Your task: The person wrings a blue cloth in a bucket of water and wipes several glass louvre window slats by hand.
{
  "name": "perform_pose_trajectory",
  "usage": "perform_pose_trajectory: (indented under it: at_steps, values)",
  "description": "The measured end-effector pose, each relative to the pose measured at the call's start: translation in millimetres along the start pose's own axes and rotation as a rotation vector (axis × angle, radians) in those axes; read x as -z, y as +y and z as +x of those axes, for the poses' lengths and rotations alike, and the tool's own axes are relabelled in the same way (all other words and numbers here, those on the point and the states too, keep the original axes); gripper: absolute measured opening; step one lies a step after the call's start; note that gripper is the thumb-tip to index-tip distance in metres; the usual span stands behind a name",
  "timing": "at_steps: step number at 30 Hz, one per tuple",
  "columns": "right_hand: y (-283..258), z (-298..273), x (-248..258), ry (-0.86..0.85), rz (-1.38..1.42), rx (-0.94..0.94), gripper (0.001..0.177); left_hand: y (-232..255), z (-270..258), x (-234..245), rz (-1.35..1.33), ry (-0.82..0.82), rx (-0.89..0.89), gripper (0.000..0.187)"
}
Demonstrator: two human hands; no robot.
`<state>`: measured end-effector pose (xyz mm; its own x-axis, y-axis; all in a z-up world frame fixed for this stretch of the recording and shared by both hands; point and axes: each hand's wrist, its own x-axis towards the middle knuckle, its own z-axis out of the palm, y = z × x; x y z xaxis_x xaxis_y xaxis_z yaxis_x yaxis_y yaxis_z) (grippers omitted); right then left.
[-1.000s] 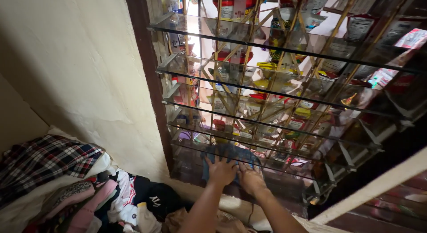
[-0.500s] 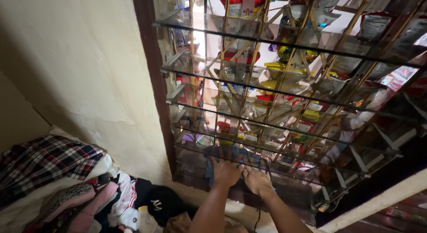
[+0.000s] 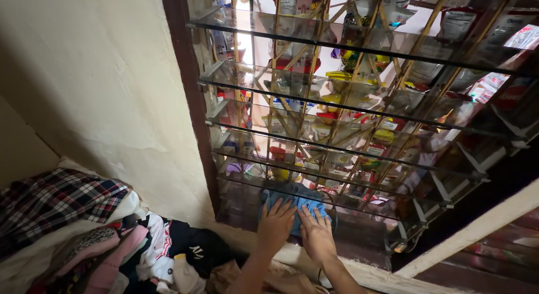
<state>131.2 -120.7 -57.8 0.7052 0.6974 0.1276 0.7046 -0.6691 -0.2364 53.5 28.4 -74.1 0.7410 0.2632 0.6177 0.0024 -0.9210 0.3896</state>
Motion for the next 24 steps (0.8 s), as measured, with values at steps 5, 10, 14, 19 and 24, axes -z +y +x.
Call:
perform_pose_trajectory:
  at_steps: [5, 10, 14, 19, 24]
  values:
    - [-5.7, 4.0, 16.4, -0.099, 0.036, 0.003, 0.048, 0.6, 12.2, 14.0, 0.103, -0.070, 0.144, 0.035]
    - [-27.1, 24.7, 27.1, -0.280, 0.053, 0.026, 0.053, -12.5, 27.8, 27.6, 0.253, -0.135, 0.357, 0.052]
    - [-50.2, 52.5, 23.7, -0.373, -0.007, 0.079, 0.059, -46.2, 43.9, 34.1, 0.335, -0.269, 0.445, 0.053]
    - [-67.7, 82.4, 9.7, -0.441, 0.033, 0.041, 0.062, -82.4, 56.1, 36.4, 0.353, -0.210, 0.393, 0.056]
    - [-53.0, 106.2, -22.0, -0.361, 0.155, 0.138, 0.062, -104.5, 69.1, 33.3, 0.333, -0.323, 0.403, 0.058]
